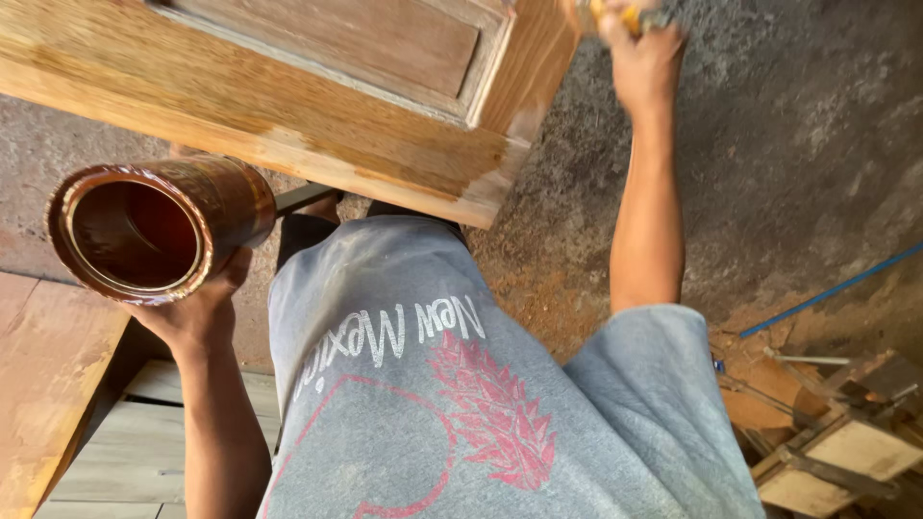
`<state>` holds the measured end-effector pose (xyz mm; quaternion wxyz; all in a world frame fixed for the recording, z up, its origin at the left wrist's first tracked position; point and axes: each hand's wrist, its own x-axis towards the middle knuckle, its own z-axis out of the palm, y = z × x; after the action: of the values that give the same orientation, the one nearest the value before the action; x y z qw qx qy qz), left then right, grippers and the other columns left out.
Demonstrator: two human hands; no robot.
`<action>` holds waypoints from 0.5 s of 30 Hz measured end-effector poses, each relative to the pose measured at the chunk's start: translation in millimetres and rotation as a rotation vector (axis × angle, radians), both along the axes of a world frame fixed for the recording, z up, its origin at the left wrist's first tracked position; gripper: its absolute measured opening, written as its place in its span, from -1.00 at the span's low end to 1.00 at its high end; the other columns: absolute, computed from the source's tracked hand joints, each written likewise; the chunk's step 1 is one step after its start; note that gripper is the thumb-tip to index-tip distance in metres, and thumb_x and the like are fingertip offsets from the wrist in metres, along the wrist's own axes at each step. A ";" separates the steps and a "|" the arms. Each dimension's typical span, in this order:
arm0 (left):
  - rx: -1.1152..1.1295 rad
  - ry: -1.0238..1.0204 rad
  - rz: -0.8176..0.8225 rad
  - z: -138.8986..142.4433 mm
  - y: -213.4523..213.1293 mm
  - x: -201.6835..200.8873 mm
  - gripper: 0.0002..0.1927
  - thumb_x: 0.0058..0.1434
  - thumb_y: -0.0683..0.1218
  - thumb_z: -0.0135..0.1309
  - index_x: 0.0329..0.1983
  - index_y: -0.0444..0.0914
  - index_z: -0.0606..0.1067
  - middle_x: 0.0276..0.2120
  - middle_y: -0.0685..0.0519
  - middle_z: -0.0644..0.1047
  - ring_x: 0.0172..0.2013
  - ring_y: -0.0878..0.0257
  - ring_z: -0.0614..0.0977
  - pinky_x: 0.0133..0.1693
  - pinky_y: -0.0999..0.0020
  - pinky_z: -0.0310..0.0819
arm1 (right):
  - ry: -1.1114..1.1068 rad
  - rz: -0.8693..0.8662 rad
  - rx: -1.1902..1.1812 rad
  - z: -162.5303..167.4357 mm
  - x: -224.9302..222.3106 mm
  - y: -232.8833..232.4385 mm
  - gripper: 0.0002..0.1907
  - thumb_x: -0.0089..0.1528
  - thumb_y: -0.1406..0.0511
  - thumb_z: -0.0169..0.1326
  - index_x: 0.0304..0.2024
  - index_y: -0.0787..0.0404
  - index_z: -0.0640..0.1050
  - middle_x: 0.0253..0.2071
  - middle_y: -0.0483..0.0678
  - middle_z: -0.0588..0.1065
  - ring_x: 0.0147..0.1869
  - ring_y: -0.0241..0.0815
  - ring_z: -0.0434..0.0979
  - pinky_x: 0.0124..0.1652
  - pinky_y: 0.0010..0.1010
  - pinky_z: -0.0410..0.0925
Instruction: The person applies a brown varnish or wood stain with a brush to a paneled wooden door lying on supports in a workshop, dipping the brush into a can and brushing the liquid across the door panels, rails, and edges, working section by section along the door.
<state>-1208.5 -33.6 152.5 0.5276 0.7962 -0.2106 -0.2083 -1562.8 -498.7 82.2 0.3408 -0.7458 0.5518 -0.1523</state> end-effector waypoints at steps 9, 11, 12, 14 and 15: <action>-0.035 0.011 0.011 4.9 -5.8 -1.2 -0.13 0.01 -0.27 0.53 0.34 -0.38 0.29 0.17 0.01 0.50 0.09 0.23 0.52 0.29 0.28 0.50 | -0.140 0.258 0.371 15.7 -39.5 139.2 -0.81 0.30 0.34 0.19 -0.03 0.05 0.63 0.05 -0.02 0.61 0.11 -0.14 0.62 0.03 -0.24 0.56; -0.049 0.040 -0.020 5.0 -6.6 5.0 -0.16 0.05 -0.28 0.52 0.34 -0.37 0.31 0.15 0.02 0.48 0.09 0.23 0.52 0.26 0.29 0.47 | -0.046 0.216 0.388 22.1 -35.8 158.4 -0.82 0.30 0.31 0.20 -0.04 0.05 0.64 0.00 -0.04 0.63 0.03 -0.14 0.63 -0.01 -0.25 0.55; -0.064 0.074 -0.030 4.3 -7.1 8.3 -0.16 0.06 -0.28 0.52 0.34 -0.38 0.31 0.15 0.02 0.48 0.09 0.23 0.52 0.25 0.29 0.47 | -0.001 0.193 0.394 23.4 -32.4 159.7 -0.83 0.30 0.30 0.21 -0.05 0.05 0.65 -0.03 -0.05 0.63 -0.01 -0.15 0.64 -0.03 -0.26 0.54; -0.091 0.163 -0.044 2.1 -7.5 16.1 -0.17 0.07 -0.26 0.53 0.34 -0.38 0.32 0.15 0.01 0.49 0.08 0.22 0.53 0.24 0.28 0.48 | -0.021 0.173 0.197 18.0 -23.7 146.5 -0.85 0.31 0.32 0.22 -0.06 0.11 0.66 0.07 -0.02 0.62 0.12 -0.13 0.62 0.07 -0.25 0.50; -0.088 0.179 -0.056 0.3 -7.2 19.5 -0.15 0.07 -0.25 0.54 0.35 -0.38 0.31 0.17 0.00 0.49 0.11 0.21 0.53 0.26 0.26 0.48 | -0.092 0.075 0.199 13.3 -20.5 137.9 -0.84 0.31 0.33 0.20 -0.05 0.11 0.66 0.03 -0.03 0.63 0.06 -0.15 0.64 0.03 -0.28 0.52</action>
<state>-1188.9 -40.8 152.8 0.5729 0.7441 -0.1938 -0.2839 -1583.3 -360.8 95.5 0.4435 -0.7207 0.5196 -0.1178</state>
